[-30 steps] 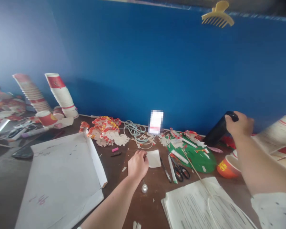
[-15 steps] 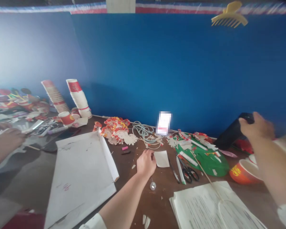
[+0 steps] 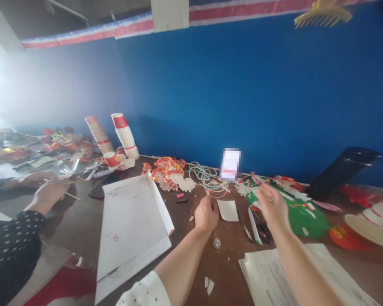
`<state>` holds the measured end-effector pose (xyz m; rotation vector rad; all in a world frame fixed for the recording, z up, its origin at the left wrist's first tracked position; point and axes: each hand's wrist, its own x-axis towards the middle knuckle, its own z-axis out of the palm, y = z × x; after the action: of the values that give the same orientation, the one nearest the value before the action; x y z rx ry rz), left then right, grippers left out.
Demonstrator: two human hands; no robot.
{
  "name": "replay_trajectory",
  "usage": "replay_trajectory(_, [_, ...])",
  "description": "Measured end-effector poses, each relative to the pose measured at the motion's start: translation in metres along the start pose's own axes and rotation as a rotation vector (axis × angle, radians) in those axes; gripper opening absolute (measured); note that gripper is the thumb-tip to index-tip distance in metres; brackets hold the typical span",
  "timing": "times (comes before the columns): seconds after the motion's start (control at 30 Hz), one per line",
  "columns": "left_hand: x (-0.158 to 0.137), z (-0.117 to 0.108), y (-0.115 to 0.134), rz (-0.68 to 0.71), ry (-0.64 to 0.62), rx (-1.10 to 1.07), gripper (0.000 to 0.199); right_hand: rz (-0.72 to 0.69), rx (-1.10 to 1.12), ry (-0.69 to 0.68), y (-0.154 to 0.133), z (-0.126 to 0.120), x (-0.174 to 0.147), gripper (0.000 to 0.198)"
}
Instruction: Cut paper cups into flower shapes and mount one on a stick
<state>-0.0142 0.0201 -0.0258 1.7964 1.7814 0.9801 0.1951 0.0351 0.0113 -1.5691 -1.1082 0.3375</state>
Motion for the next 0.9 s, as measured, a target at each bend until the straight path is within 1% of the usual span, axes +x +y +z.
replay_trajectory(0.03, [0.0, 0.0, 0.0, -0.004, 0.006, -0.012, 0.035, 0.041, 0.021, 0.018, 0.002, 0.007, -0.011, 0.053])
replay_trajectory(0.1, [-0.001, -0.001, 0.0, -0.016, 0.011, -0.038, 0.035, 0.061, 0.039, 0.075, 0.004, 0.016, -0.025, 0.053])
replay_trajectory(0.2, [-0.003, -0.001, -0.001, -0.02, 0.027, -0.075, 0.033, -0.023, -0.003, 0.143, 0.009, 0.017, -0.035, 0.051])
replay_trajectory(0.3, [-0.004, -0.001, 0.0, -0.008, 0.04, -0.104, 0.032, -0.088, -0.022, 0.171, 0.015, 0.014, -0.035, 0.05])
replay_trajectory(0.47, [-0.003, -0.001, 0.0, -0.003, 0.033, -0.108, 0.032, -0.154, -0.02, 0.144, 0.018, 0.014, -0.036, 0.047])
replay_trajectory(0.7, [-0.005, -0.002, 0.0, 0.026, 0.024, -0.095, 0.03, -0.116, 0.013, 0.128, 0.016, 0.012, -0.037, 0.04])
replay_trajectory(0.9, [-0.006, -0.004, 0.003, 0.034, -0.005, -0.079, 0.031, -0.145, 0.053, 0.086, 0.018, 0.011, -0.04, 0.038])
